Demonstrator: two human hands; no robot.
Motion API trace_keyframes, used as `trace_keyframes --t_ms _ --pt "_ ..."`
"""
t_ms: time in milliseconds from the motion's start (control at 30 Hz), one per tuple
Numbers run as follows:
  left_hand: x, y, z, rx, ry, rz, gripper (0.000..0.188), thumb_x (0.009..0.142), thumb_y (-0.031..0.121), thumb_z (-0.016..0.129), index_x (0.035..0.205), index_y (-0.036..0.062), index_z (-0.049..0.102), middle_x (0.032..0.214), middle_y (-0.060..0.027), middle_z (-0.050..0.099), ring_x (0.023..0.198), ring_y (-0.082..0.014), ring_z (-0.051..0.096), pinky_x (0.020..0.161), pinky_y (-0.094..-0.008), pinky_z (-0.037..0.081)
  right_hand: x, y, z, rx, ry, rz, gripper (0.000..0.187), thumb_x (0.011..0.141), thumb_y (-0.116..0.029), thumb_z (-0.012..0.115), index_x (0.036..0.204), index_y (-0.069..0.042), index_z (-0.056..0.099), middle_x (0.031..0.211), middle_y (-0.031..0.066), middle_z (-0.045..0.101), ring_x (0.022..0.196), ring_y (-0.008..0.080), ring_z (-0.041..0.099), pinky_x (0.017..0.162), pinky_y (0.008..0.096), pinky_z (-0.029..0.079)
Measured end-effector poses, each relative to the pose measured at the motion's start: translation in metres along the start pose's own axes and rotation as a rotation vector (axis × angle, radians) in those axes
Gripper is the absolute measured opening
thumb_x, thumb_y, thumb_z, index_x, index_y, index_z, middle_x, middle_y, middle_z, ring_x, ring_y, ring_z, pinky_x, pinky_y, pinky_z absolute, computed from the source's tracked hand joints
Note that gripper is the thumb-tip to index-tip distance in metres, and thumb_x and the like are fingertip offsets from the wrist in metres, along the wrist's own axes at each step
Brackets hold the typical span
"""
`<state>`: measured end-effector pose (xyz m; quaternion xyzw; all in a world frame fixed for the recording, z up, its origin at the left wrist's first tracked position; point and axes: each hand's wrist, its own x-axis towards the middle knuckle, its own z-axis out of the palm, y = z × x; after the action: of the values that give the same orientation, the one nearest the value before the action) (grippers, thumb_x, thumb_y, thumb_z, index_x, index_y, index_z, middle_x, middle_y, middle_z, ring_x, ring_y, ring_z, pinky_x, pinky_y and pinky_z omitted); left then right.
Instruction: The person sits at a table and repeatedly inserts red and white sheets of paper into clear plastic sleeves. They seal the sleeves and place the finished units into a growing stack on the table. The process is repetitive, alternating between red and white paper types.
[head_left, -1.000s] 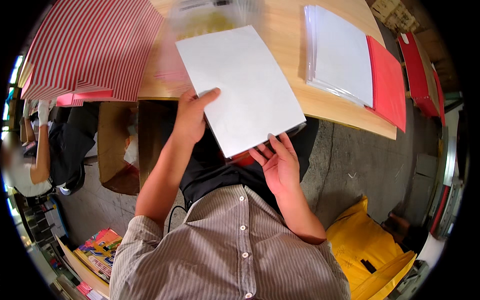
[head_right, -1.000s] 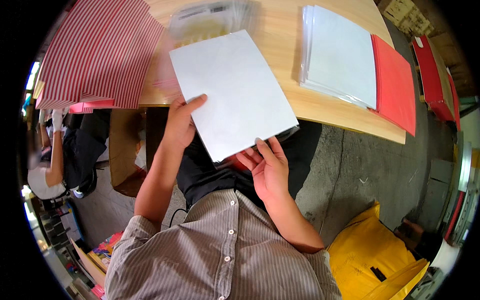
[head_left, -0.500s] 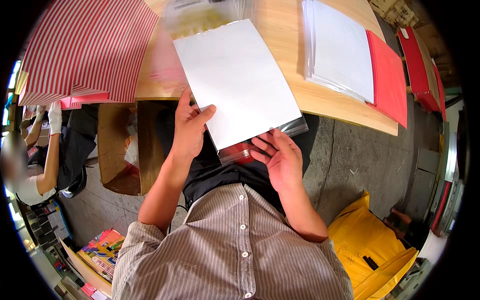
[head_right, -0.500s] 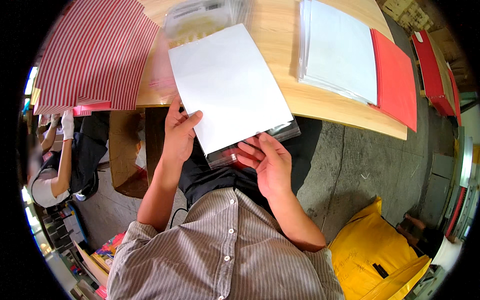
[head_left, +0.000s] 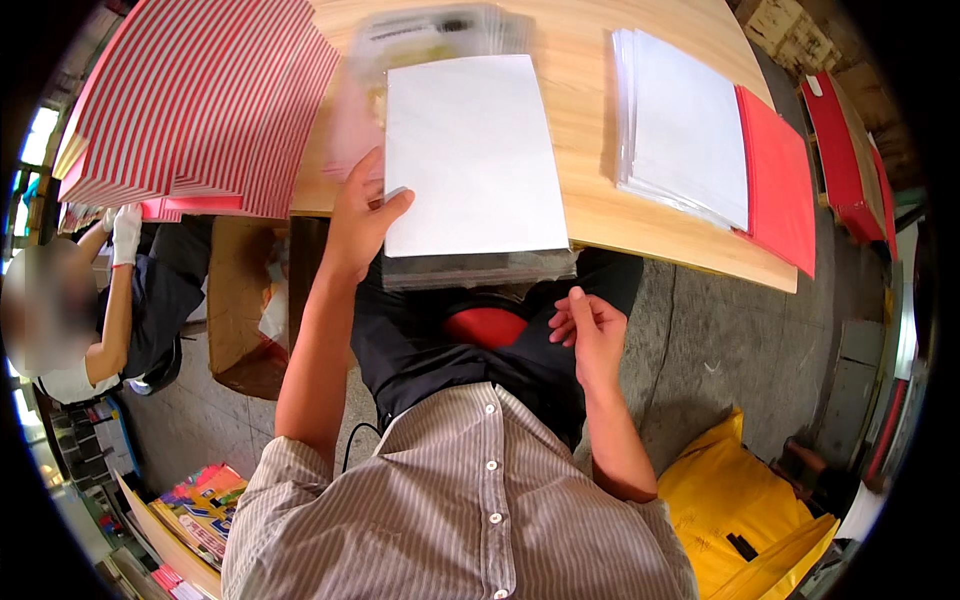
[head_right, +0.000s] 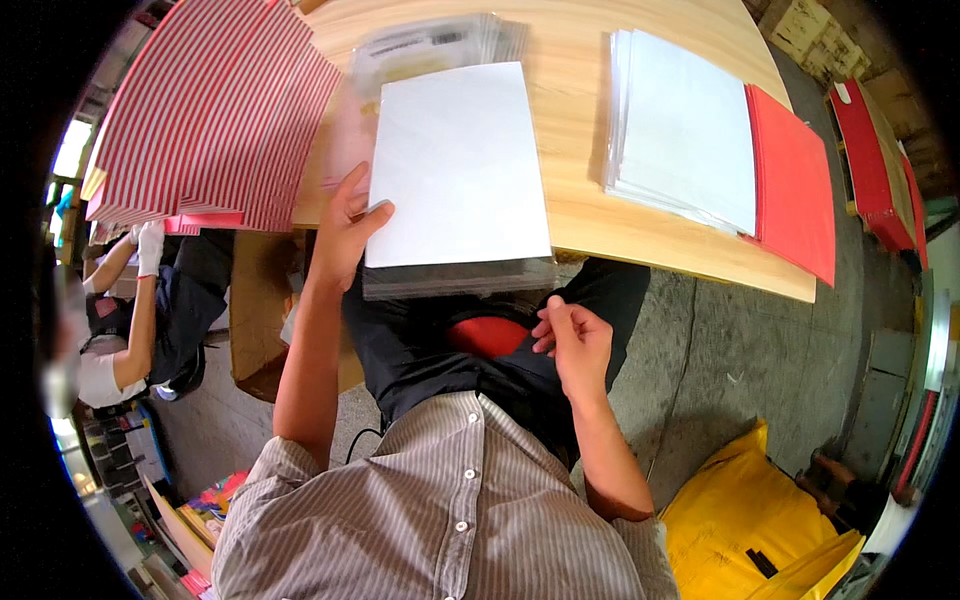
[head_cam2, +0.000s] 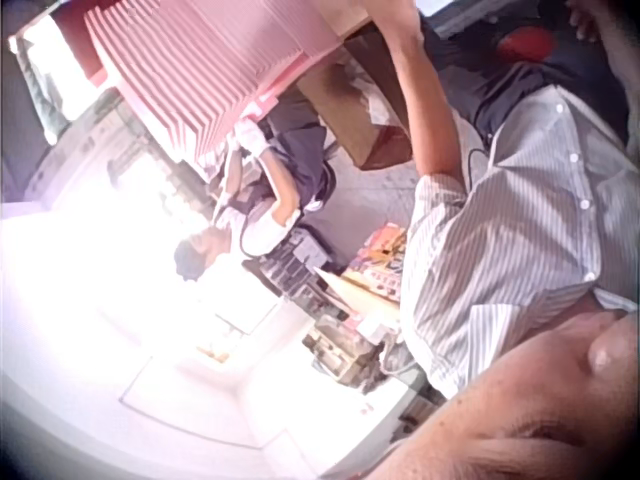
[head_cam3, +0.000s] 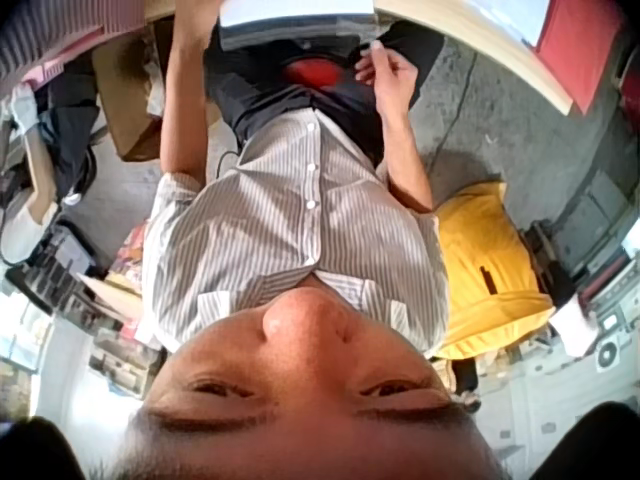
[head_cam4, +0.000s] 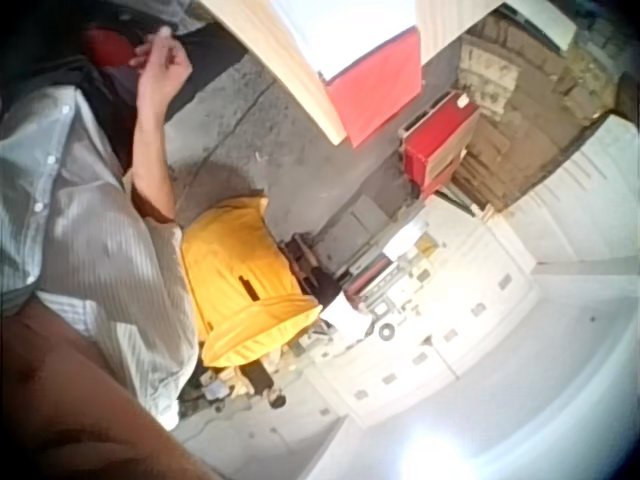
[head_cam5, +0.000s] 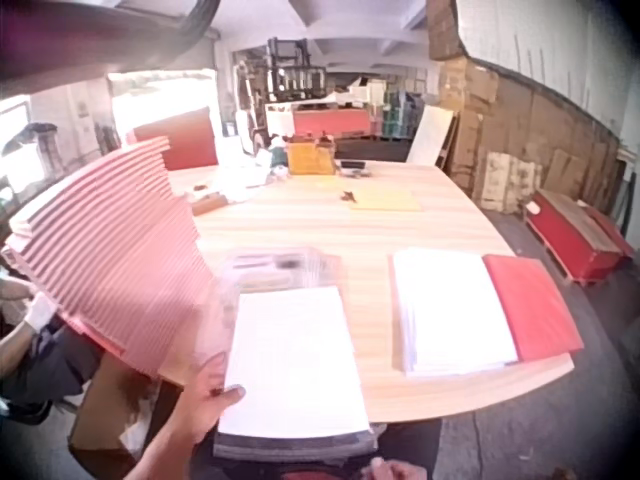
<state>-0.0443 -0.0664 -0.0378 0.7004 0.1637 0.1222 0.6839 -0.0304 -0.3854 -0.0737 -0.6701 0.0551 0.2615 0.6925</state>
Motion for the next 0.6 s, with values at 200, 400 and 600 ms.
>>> trace_keyframes --t_ms 200,400,600 --pt "-0.027 0.024 0.017 1.013 0.214 0.525 0.041 0.084 0.009 0.071 0.124 0.0028 0.062 0.125 -0.0168 0.062 0.117 -0.0356 0.058 0.101 -0.0410 0.045 0.019 0.014 -0.008 0.223 -0.100 -0.013 0.035 0.103 -0.033 0.056 0.111 0.000 0.066 0.097 0.0088 0.069 0.070 0.0128 0.064 0.056 0.0238 0.047" --pt "-0.060 0.016 0.092 0.879 -0.261 0.692 0.025 0.078 0.014 0.076 0.102 0.0078 0.073 0.102 -0.0035 0.067 0.096 -0.0257 0.061 0.085 -0.0380 0.049 0.039 0.013 -0.002 0.332 -0.102 -0.031 0.031 0.103 -0.029 0.055 0.108 -0.002 0.067 0.096 0.0071 0.071 0.078 0.0130 0.065 0.064 0.0265 0.048" --pt "-0.044 -0.014 0.127 0.889 -0.238 0.703 0.024 0.081 0.014 0.073 0.104 0.0070 0.070 0.100 -0.0026 0.063 0.095 -0.0243 0.059 0.083 -0.0379 0.048 0.045 0.006 0.000 0.425 -0.157 -0.014 0.026 0.102 -0.021 0.057 0.108 0.000 0.070 0.094 0.0054 0.072 0.081 0.0125 0.065 0.067 0.0258 0.048"
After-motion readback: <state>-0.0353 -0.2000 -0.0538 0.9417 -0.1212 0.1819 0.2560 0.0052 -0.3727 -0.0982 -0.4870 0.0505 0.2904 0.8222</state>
